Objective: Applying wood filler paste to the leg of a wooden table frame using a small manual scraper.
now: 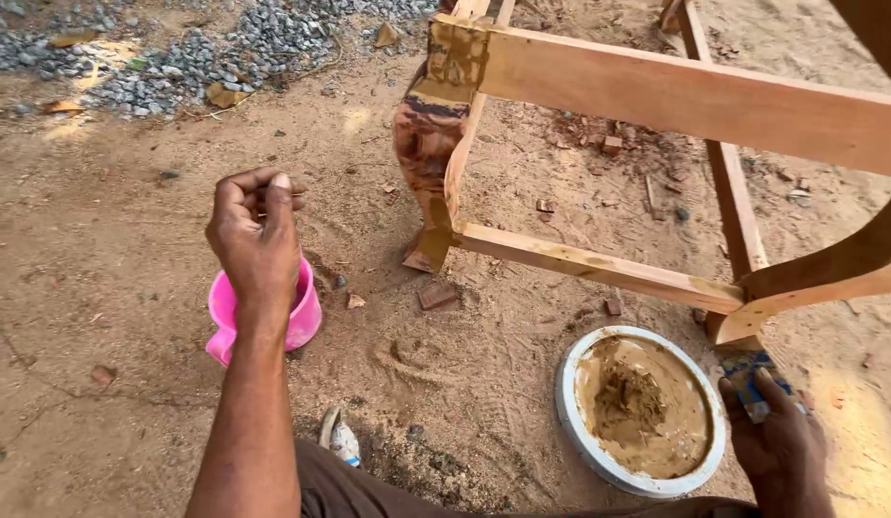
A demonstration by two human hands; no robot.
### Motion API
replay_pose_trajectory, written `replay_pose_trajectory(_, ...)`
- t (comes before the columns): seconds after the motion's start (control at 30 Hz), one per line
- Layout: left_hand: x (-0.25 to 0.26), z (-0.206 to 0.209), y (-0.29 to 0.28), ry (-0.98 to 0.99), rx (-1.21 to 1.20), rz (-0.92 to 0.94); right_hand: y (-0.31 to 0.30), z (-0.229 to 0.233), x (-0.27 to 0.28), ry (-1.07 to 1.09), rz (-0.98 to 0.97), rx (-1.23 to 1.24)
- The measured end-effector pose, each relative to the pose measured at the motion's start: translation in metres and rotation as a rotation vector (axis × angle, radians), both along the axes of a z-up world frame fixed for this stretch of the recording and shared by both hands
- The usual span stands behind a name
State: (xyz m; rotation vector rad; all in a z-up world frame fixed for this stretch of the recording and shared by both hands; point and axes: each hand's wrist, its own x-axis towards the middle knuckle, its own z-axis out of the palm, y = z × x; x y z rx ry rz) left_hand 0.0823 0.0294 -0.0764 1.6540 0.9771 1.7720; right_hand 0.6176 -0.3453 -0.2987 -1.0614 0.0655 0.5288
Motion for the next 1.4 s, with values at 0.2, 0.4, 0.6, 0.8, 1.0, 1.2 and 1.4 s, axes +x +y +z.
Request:
replay_pose_trajectory(0.2, 0.007, -0.015, 0.008, 0.041, -0.010, -0.006, 0.013, 0.031, -0.023, -0.001, 0.040, -0.018)
replay_pose_trajectory(0.4, 0.020, -0.031, 0.012, 0.109, -0.010, -0.049, 0.007, 0.008, -0.007, -0.016, 0.007, 0.009)
replay_pose_trajectory(0.6, 0.035, -0.045, 0.008, 0.150, 0.026, -0.088, 0.014, 0.063, -0.044, 0.053, -0.106, 0.000)
replay_pose_trajectory(0.8, 0.058, -0.072, -0.006, 0.228, 0.022, -0.096, 0.014, 0.073, -0.061, -0.158, -0.068, -0.009)
replay_pose_trajectory(1.0, 0.084, -0.112, -0.014, 0.395, 0.023, -0.076, 0.018, 0.079, -0.057, -0.134, -0.008, 0.055)
replay_pose_trajectory(1.2, 0.097, -0.155, -0.025, 0.855, -0.082, 0.047, 0.016, 0.086, -0.063, -0.119, 0.028, 0.098)
replay_pose_trajectory(1.4, 0.103, -0.173, -0.019, 0.966, -0.100, 0.007, 0.036, 0.065, -0.054, -0.068, 0.082, 0.150)
